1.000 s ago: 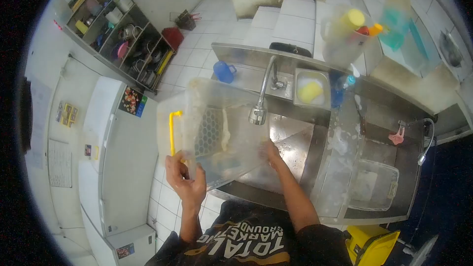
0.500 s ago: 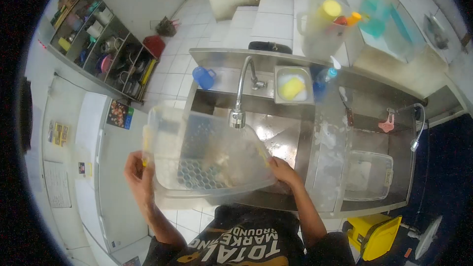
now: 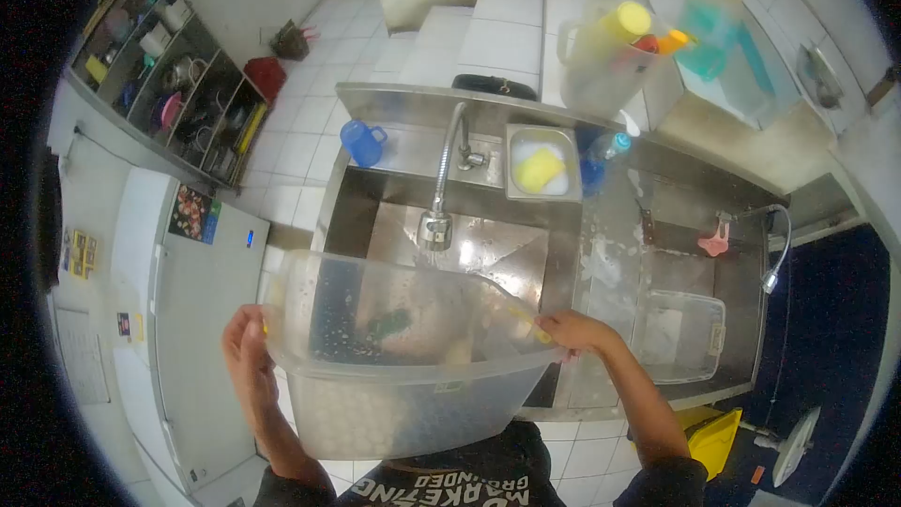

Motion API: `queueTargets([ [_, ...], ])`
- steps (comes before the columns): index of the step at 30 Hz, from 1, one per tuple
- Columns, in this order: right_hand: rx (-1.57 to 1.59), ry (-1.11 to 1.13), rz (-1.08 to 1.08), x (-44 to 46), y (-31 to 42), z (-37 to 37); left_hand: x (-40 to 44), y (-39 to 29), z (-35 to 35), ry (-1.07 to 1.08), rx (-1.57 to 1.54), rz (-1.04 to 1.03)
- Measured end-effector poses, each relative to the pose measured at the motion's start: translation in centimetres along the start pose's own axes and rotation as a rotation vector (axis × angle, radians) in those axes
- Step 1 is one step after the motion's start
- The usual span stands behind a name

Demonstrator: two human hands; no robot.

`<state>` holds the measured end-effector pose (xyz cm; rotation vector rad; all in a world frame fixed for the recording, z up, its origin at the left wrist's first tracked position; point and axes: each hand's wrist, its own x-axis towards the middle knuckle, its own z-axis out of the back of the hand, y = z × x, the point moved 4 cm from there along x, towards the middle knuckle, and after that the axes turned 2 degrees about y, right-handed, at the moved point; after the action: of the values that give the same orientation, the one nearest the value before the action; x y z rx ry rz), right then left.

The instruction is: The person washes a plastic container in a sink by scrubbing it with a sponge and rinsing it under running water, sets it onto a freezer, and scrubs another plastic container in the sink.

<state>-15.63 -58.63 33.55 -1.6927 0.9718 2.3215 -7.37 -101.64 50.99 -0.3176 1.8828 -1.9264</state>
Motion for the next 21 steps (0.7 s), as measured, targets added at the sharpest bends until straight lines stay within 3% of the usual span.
queueTargets([
  [10, -0.092, 0.185, -0.01, 2.7, 3.1, -2.6, -2.4, -3.3, 3.0, -0.026, 0.054, -0.008],
  [21, -0.093, -0.03, -0.027, -2.6, 0.7, 1.9, -1.7, 0.5, 1.2, 0.112, -0.074, 0.08],
])
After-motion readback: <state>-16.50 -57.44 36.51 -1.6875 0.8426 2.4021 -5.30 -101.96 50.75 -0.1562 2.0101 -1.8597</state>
